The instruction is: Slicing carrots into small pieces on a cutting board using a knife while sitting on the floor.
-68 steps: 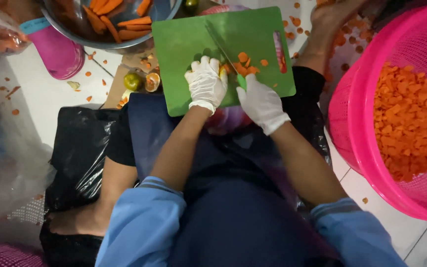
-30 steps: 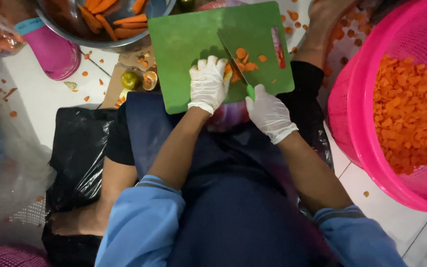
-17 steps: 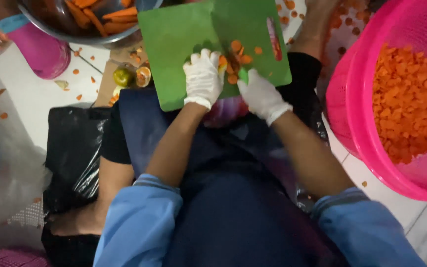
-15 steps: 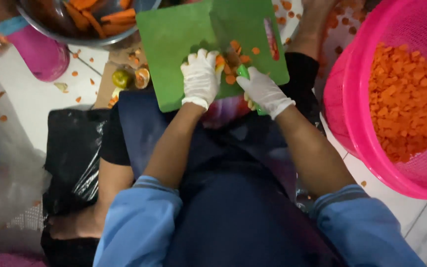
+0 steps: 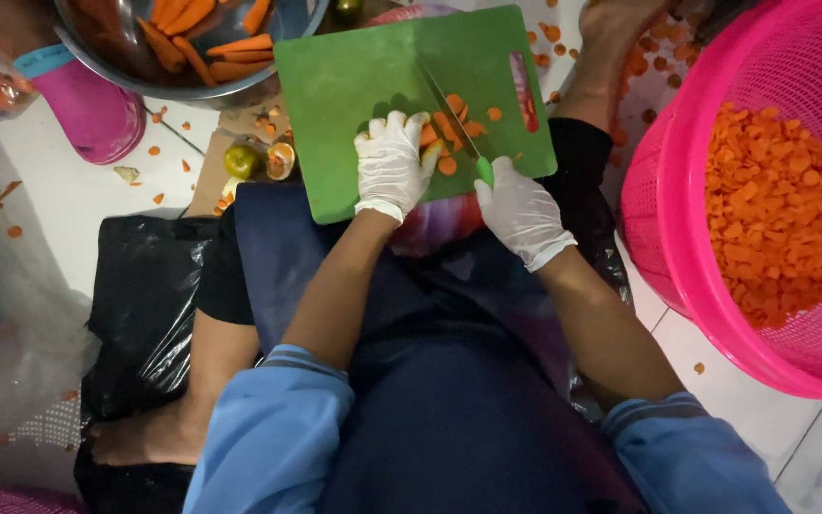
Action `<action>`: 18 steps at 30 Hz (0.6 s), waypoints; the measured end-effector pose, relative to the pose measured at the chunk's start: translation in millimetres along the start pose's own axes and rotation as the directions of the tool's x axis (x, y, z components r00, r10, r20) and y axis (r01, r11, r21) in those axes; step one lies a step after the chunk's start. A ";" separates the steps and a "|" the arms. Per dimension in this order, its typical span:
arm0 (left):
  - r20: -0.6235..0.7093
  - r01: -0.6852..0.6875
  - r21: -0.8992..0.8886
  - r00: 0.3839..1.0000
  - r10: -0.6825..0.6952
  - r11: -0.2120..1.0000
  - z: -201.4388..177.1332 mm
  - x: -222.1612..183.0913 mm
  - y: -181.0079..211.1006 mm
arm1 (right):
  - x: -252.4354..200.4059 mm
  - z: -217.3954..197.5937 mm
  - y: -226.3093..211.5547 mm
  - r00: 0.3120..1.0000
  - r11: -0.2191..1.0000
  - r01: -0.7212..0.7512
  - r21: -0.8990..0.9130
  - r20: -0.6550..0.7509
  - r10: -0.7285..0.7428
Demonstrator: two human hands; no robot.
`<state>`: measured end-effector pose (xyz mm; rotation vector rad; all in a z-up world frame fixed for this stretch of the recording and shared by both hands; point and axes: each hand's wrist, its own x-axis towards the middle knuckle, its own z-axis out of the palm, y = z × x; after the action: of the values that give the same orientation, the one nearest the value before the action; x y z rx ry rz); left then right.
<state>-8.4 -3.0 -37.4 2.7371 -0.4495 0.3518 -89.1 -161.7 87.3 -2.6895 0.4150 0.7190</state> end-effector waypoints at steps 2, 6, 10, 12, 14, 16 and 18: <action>0.019 0.000 0.002 1.000 0.000 1.000 -0.1 -0.6 -1.0 | 7.9 4.6 2.7 1.000 1.000 0.001 -0.006 0.015 -0.001; 0.076 -0.009 0.027 0.997 0.007 1.000 -6.0 0.7 0.7 | 18.6 3.8 3.2 0.996 0.999 -0.003 -0.040 0.090 0.007; 0.114 -0.008 -0.011 0.993 0.009 1.000 -22.5 2.4 0.7 | 26.8 5.2 5.3 0.996 1.000 0.011 -0.026 0.092 -0.008; 0.227 -0.044 -0.030 0.973 0.049 0.999 -27.8 2.0 -1.6 | 28.4 4.9 5.2 0.992 1.000 0.007 -0.029 0.123 -0.003; 0.236 -0.046 -0.026 0.970 0.051 0.999 -23.5 -1.8 -1.1 | 28.7 3.5 4.9 0.991 1.000 0.000 -0.025 0.136 0.003; 0.228 -0.052 -0.021 0.972 0.055 0.998 -20.5 -2.5 -1.2 | 29.5 3.1 1.3 0.991 1.000 -0.001 -0.023 0.133 0.004; 0.211 -0.032 -0.005 0.977 0.033 0.999 -16.7 -2.0 -0.6 | 32.0 4.8 -3.2 0.988 1.000 0.003 -0.003 0.154 -0.003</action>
<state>-13.2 4.3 -23.0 2.7798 -0.5498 0.0670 -63.4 -163.1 67.3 -2.6135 0.3709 0.9198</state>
